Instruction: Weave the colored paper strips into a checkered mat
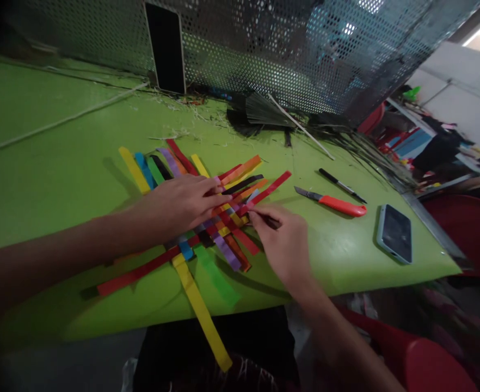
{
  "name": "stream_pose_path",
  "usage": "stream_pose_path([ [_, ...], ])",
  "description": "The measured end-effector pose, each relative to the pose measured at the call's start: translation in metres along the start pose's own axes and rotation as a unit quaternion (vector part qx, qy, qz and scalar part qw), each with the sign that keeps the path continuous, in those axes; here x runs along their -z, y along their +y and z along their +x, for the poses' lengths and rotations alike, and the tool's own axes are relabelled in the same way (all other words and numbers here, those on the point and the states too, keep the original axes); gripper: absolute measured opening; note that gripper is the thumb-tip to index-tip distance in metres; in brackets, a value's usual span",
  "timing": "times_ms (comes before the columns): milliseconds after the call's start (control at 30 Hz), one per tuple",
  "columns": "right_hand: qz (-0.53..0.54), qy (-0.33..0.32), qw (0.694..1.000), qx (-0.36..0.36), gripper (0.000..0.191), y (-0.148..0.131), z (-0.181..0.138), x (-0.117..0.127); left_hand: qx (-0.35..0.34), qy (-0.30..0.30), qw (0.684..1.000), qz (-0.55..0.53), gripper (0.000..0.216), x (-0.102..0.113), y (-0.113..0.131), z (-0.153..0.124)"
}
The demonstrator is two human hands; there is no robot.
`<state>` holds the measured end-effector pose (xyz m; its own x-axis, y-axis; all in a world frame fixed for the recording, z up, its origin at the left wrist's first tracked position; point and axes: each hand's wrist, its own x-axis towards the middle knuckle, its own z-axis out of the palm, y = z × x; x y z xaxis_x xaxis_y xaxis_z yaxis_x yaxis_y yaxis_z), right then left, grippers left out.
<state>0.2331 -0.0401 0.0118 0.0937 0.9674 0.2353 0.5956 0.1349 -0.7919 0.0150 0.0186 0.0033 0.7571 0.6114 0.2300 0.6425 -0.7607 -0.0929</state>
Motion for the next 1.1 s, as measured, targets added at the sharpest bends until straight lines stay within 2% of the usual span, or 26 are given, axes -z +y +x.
stream_pose_path([
  [100, 0.038, 0.005, 0.998, -0.055, 0.013, -0.001, 0.000, 0.001, 0.001, -0.009, 1.000, 0.002, 0.035, 0.001, 0.000, 0.001],
  [300, 0.070, 0.014, 0.995, -0.069, 0.016, 0.000, -0.002, 0.001, 0.001, -0.008, 1.000, 0.003, 0.035, 0.001, 0.000, 0.000],
  [533, 0.168, -0.054, 0.969, -0.172, 0.017, -0.006, 0.013, 0.012, -0.003, 0.002, 1.000, 0.012, 0.034, -0.001, -0.001, 0.000],
  [667, 0.197, -0.081, 0.956, -0.203, 0.030, -0.008, 0.024, 0.017, -0.004, 0.007, 1.000, 0.012, 0.034, -0.002, -0.002, 0.000],
  [933, 0.167, -0.099, 0.966, -0.169, 0.041, -0.007, 0.026, 0.007, -0.007, 0.004, 1.000, 0.009, 0.032, -0.002, -0.001, 0.001],
  [1100, 0.130, -0.110, 0.979, -0.116, 0.034, -0.005, 0.022, 0.000, -0.005, -0.013, 1.000, 0.006, 0.027, 0.002, -0.001, 0.002],
])
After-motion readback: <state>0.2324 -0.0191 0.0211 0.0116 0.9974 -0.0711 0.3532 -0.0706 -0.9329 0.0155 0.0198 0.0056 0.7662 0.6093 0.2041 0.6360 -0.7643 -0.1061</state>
